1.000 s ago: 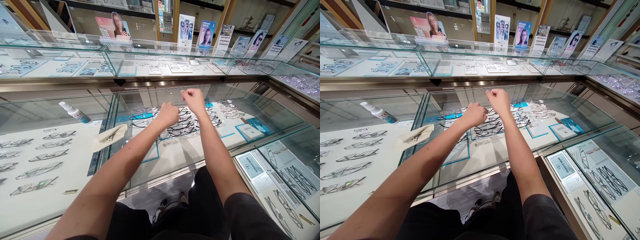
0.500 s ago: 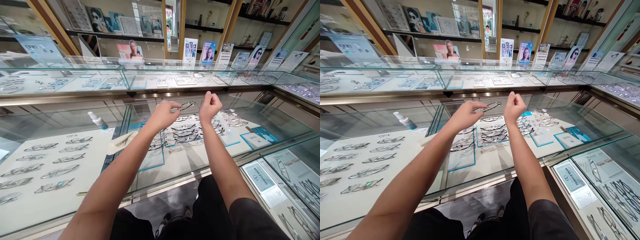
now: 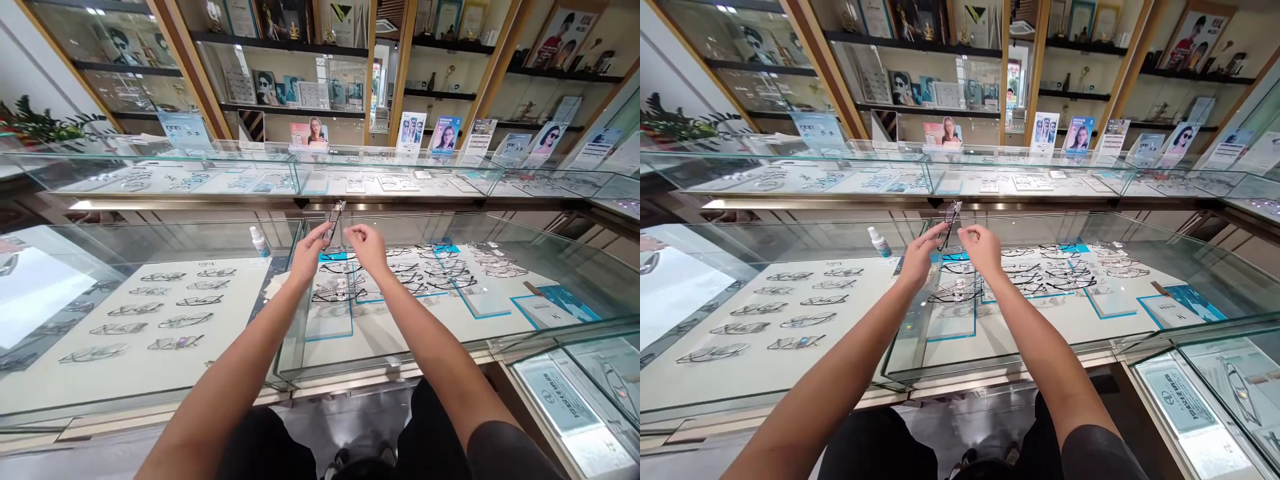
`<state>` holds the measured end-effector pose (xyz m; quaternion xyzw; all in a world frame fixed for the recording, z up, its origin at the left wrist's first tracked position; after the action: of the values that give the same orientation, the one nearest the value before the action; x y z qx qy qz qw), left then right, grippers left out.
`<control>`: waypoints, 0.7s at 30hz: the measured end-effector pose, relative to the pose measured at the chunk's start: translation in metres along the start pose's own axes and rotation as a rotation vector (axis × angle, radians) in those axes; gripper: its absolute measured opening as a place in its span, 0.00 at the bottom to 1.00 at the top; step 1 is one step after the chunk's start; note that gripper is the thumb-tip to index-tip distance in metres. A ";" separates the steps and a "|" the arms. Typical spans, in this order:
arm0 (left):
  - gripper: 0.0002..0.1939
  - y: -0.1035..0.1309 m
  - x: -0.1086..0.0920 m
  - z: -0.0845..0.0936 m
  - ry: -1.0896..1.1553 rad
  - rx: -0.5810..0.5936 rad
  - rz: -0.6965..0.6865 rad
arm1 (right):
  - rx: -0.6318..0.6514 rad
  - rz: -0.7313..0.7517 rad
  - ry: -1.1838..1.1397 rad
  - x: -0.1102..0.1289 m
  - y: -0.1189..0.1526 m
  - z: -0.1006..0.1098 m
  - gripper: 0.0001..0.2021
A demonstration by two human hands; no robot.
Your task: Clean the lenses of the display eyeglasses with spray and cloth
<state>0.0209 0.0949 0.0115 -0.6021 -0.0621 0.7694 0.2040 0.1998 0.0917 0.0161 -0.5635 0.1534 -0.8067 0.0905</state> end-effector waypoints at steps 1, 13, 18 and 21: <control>0.34 0.001 0.002 -0.003 0.008 0.009 -0.011 | -0.002 0.008 -0.042 -0.002 0.001 -0.005 0.17; 0.22 0.020 -0.001 -0.028 0.066 0.039 -0.097 | -0.001 0.078 -0.202 -0.019 0.011 -0.004 0.14; 0.18 0.013 0.005 -0.014 0.150 -0.035 -0.082 | 0.071 0.073 -0.262 -0.009 0.013 -0.003 0.17; 0.18 0.010 0.010 -0.010 0.139 -0.033 -0.058 | 0.101 0.073 -0.271 -0.005 0.015 -0.004 0.19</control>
<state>0.0263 0.0882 -0.0034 -0.6554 -0.0780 0.7183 0.2201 0.1975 0.0802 0.0050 -0.6560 0.1193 -0.7262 0.1677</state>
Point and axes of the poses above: each hand's wrist, its own y-axis away from the middle knuckle, its own z-axis out of the back of the hand, x = y × z, the point moved 5 cm from there along -y, towards the middle knuckle, and after that the axes turned 9 degrees about x, right-handed, at the moved point
